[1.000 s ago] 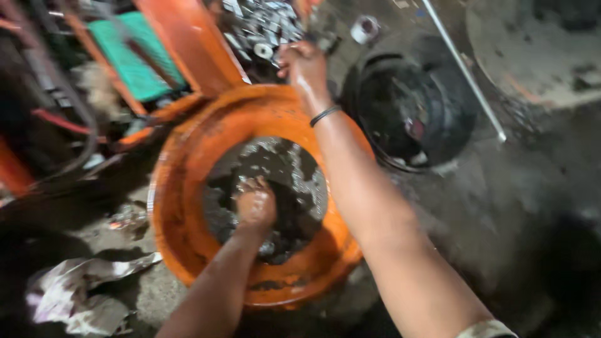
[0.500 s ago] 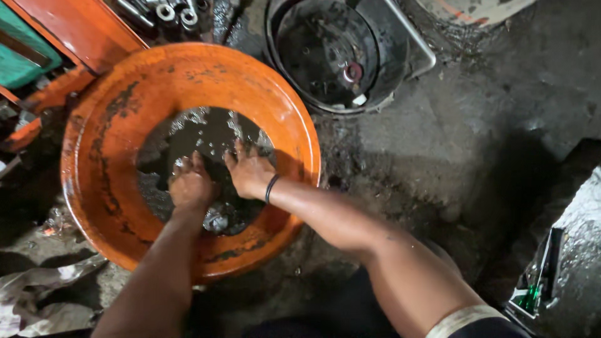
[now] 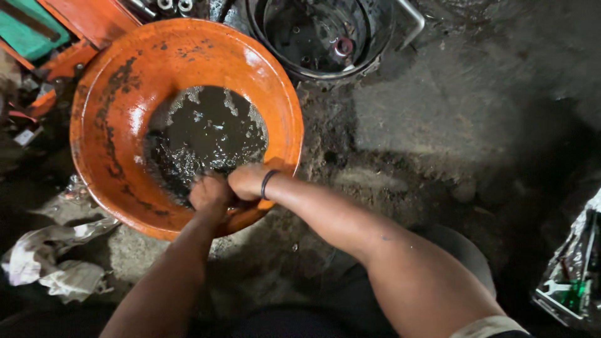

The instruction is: The person washes metal tools in a basin of soapy water, scrubbing them by hand. After rinsing, the person dries the tools with a blue cloth and places them into an open orange toolbox.

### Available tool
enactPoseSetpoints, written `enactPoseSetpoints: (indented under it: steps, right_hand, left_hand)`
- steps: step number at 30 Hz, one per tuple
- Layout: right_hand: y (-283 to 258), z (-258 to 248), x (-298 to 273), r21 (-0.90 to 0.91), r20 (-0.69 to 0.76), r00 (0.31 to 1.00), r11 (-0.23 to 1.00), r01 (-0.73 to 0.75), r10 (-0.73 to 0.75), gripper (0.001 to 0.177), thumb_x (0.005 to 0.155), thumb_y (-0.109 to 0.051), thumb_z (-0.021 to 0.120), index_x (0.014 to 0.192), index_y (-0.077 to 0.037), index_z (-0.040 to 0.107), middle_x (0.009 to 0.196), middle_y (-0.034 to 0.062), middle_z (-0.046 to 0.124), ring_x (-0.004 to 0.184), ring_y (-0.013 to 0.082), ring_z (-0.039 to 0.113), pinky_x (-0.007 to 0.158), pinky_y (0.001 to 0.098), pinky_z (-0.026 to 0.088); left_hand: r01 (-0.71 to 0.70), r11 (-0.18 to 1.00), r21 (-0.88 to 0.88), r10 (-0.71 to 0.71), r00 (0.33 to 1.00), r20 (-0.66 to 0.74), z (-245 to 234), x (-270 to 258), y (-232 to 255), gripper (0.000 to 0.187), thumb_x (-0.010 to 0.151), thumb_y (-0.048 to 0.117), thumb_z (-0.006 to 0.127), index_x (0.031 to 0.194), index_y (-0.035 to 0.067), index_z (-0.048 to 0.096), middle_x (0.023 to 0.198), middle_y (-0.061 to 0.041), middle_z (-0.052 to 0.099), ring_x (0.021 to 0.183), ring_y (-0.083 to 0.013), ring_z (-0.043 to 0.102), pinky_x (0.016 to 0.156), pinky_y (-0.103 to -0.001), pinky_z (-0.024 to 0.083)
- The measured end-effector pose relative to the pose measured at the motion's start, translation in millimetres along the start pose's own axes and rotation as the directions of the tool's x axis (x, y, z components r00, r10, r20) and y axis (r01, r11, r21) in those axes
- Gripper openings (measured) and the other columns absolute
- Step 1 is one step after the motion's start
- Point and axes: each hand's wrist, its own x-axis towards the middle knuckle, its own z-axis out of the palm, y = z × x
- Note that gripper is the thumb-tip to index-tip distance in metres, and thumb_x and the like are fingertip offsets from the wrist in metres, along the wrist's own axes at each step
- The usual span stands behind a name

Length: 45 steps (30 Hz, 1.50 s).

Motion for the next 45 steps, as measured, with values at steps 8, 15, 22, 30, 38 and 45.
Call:
enactPoseSetpoints:
  steps: [8,15,22,30,38,45]
  right_hand:
    - [28,-38,-15,0.182,-0.666,0.745,0.977,0.114,0.037,0.023,0.100,-0.020,0.054,0.097,-0.002,0.068,0.100,0.0227,0.071,0.089,0.0425,0.069,0.079,0.0517,0.056]
    - [66,-83,-28,0.138,-0.759,0.650,0.985,0.101,0.039,0.016,0.092,-0.025,0.061,0.096,-0.012,0.069,0.097,0.0108,0.072,0.091,0.0329,0.070,0.078,0.0475,0.056]
    - [282,-162,-36,-0.140,-0.981,0.158,0.972,-0.189,-0.111,0.008,0.093,-0.016,0.069,0.093,-0.009,0.074,0.090,0.0112,0.075,0.080,0.0289,0.071,0.071,0.0418,0.057]
    - [530,-109,-107,0.173,-0.936,0.116,0.720,-0.672,0.333,0.070,0.095,-0.034,0.073,0.140,0.012,0.047,0.137,0.0348,0.053,0.129,0.0471,0.049,0.109,0.0522,0.042]
    - [488,-114,-107,0.524,-0.747,0.083,0.662,-0.535,0.659,0.025,0.083,-0.025,0.084,0.087,-0.005,0.071,0.085,0.0198,0.071,0.080,0.0379,0.069,0.074,0.0492,0.054]
    - [385,-161,-122,0.902,-0.426,0.295,0.379,0.205,0.855,0.023,0.081,-0.018,0.084,0.088,-0.012,0.063,0.069,0.0005,0.057,0.049,0.0164,0.051,0.043,0.0363,0.044]
  left_hand:
    - [-0.252,0.947,-0.200,0.245,0.968,-0.061,-29,-8,42,0.047,0.089,0.035,0.071,0.125,0.007,0.064,0.133,-0.023,0.062,0.121,-0.0391,0.060,0.100,-0.052,0.050]
    - [-0.260,0.964,-0.061,0.232,0.928,-0.292,-54,-1,72,0.067,0.090,0.040,0.071,0.146,0.011,0.050,0.150,-0.025,0.045,0.139,-0.0421,0.042,0.112,-0.060,0.038]
    - [-0.242,0.966,0.093,0.238,0.970,0.051,-70,-24,92,0.109,0.083,0.071,0.068,0.163,0.016,0.018,0.166,-0.025,-0.010,0.154,-0.0461,-0.009,0.118,-0.070,0.016]
    - [-0.409,0.810,0.421,0.291,0.903,0.317,-94,-7,76,0.082,0.096,0.054,0.058,0.163,0.021,0.024,0.168,-0.025,-0.024,0.154,-0.0484,-0.017,0.120,-0.066,0.016]
    - [-0.461,0.735,0.498,0.326,0.883,0.337,-109,-12,78,0.079,0.100,0.054,0.054,0.163,0.018,0.023,0.167,-0.024,-0.023,0.152,-0.0499,-0.018,0.118,-0.072,0.014]
    - [-0.446,0.786,0.429,0.369,0.894,0.253,-92,-8,66,0.072,0.098,0.032,0.056,0.162,0.023,0.025,0.169,-0.020,-0.019,0.153,-0.0470,-0.010,0.117,-0.069,0.015]
